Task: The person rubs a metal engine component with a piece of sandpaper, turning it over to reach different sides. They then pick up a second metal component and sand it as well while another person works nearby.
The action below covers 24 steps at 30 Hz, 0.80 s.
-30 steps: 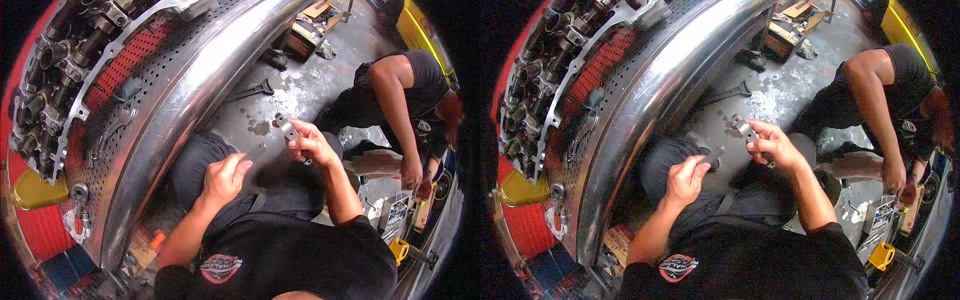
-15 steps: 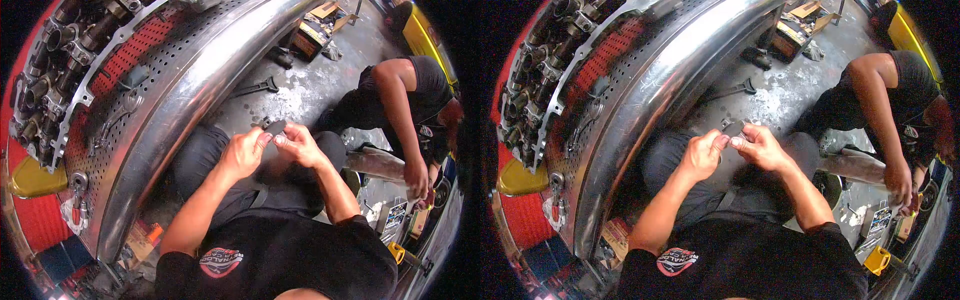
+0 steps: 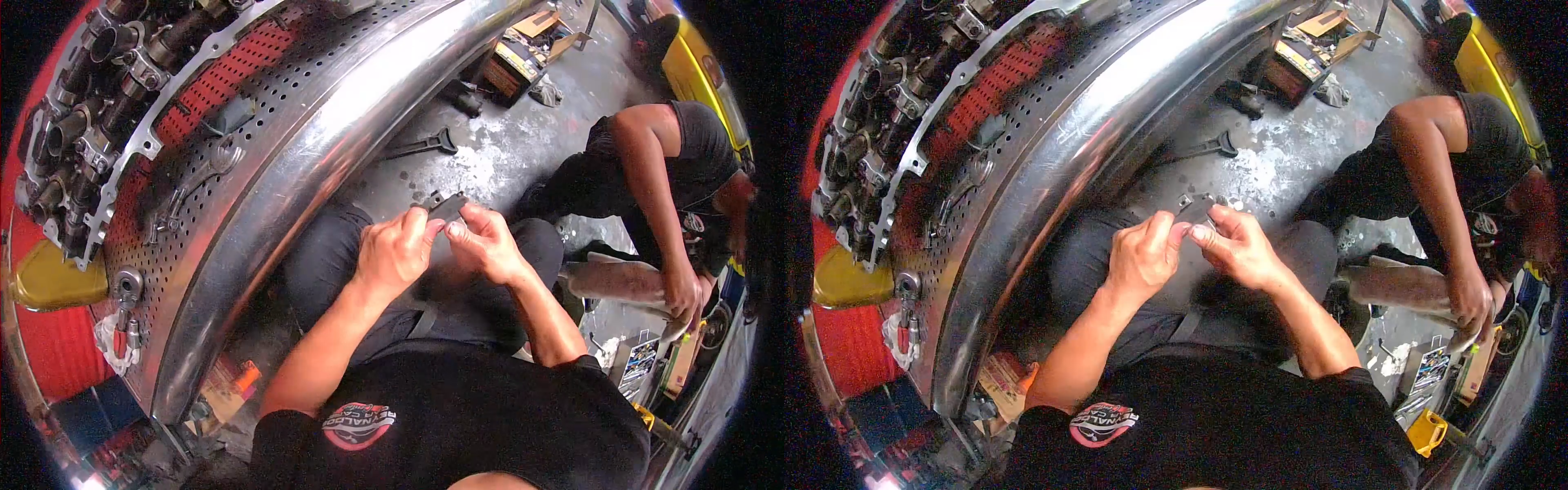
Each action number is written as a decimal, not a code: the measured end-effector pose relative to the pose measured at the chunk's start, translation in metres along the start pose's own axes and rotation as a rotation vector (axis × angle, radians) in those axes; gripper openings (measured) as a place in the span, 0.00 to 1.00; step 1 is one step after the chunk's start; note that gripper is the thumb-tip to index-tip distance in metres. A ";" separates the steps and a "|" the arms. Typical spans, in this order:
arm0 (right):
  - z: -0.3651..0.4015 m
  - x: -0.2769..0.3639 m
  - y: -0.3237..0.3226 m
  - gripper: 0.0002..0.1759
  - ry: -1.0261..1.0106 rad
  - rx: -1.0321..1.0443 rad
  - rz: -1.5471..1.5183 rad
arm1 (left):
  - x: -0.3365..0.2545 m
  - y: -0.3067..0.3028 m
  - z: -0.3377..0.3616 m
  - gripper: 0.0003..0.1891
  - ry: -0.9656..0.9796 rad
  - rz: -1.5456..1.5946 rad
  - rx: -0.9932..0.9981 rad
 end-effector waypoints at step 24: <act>0.010 -0.005 0.007 0.14 0.154 0.137 -0.178 | -0.001 -0.017 0.006 0.10 0.118 -0.033 -0.034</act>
Point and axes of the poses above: each hand's wrist, its own z-axis away from the middle knuckle, its own y-axis out of the palm, x = y × z, the point moved 7 cm from there along -z, towards the middle knuckle, and after that the axes turned 13 degrees about -x, right-handed, at the moved point
